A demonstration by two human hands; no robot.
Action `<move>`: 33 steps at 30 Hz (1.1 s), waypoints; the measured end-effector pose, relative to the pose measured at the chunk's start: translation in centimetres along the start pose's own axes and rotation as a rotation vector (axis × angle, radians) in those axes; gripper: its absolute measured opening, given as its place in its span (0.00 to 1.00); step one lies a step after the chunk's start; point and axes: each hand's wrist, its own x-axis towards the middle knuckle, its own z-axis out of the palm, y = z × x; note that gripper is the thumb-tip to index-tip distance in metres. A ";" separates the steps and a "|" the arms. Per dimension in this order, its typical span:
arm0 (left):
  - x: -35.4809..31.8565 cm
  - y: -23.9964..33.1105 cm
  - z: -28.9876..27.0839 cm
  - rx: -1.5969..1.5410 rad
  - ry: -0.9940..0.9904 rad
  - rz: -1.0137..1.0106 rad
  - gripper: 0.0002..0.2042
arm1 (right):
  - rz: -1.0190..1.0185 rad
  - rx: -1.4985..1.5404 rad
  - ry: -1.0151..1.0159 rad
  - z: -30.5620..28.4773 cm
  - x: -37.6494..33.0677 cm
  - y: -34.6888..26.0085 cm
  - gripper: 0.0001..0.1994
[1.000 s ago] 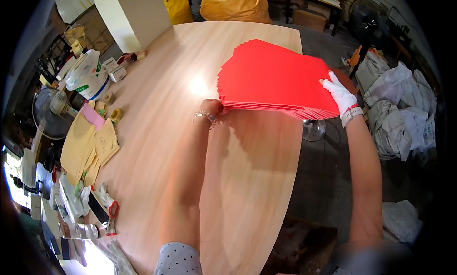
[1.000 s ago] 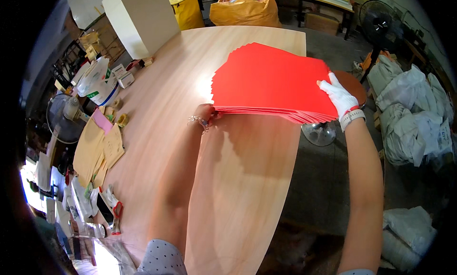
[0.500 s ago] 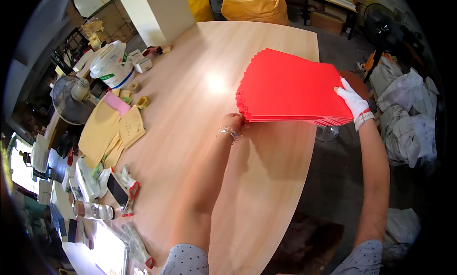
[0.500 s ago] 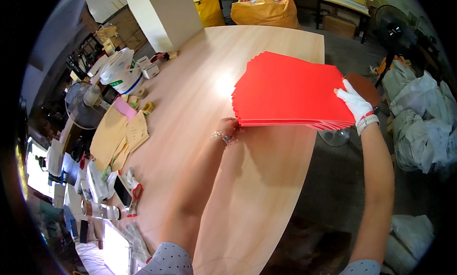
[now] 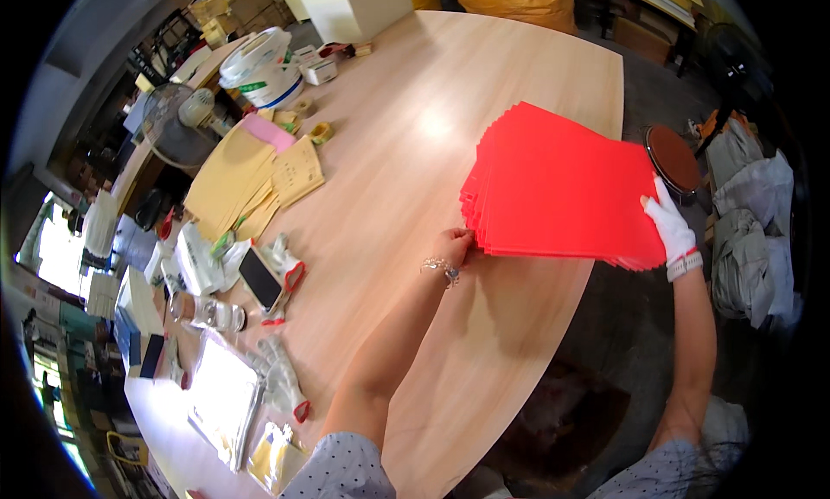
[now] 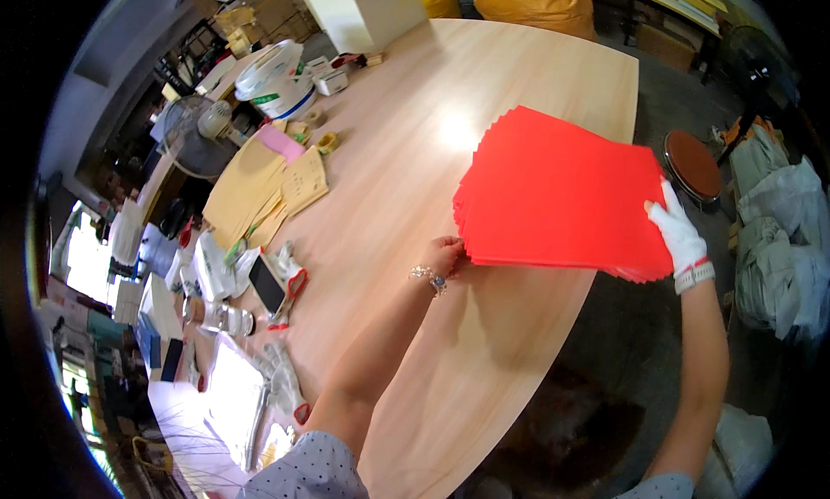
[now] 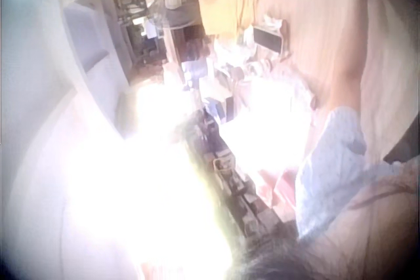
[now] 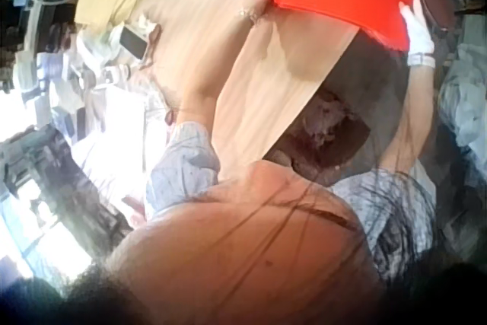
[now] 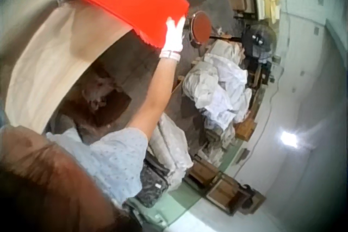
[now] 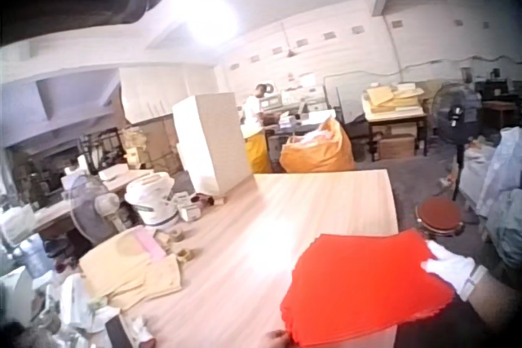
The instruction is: The person sits at a table and repeatedly places red envelopes into clear plastic sleeves. They pick up an envelope, slide it into a sleeve, and place the packaged item onto a growing stack on the table. Another person works alongside them on the same task.
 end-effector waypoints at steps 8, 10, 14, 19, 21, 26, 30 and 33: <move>-9.6 -8.0 -6.9 -0.030 -0.003 -0.080 0.10 | -0.006 -0.148 0.047 6.9 -12.1 1.8 0.29; -12.9 -9.8 -8.5 -0.089 -0.031 -0.111 0.10 | 0.077 -0.123 0.074 9.5 -16.1 1.5 0.30; -19.6 -12.0 -12.4 -0.160 -0.036 -0.168 0.09 | 0.100 -0.152 0.088 14.3 -22.9 1.7 0.31; -25.0 -14.5 -16.8 -0.130 -0.086 -0.183 0.09 | 0.072 -0.283 0.136 18.1 -30.3 4.0 0.31; -25.5 -16.2 -19.0 -0.097 -0.100 -0.168 0.10 | 0.129 -0.191 0.136 20.0 -33.1 4.3 0.30; -25.1 -18.0 -22.6 -0.124 -0.058 -0.135 0.08 | 0.040 -0.239 0.114 24.2 -38.6 6.0 0.29; -28.4 -14.8 -21.9 -0.108 0.126 -0.135 0.09 | 0.080 -0.211 0.113 25.2 -40.1 6.7 0.28; -32.7 -15.7 -21.8 -0.133 0.332 0.015 0.16 | -0.060 -0.398 0.036 24.0 -40.3 8.1 0.28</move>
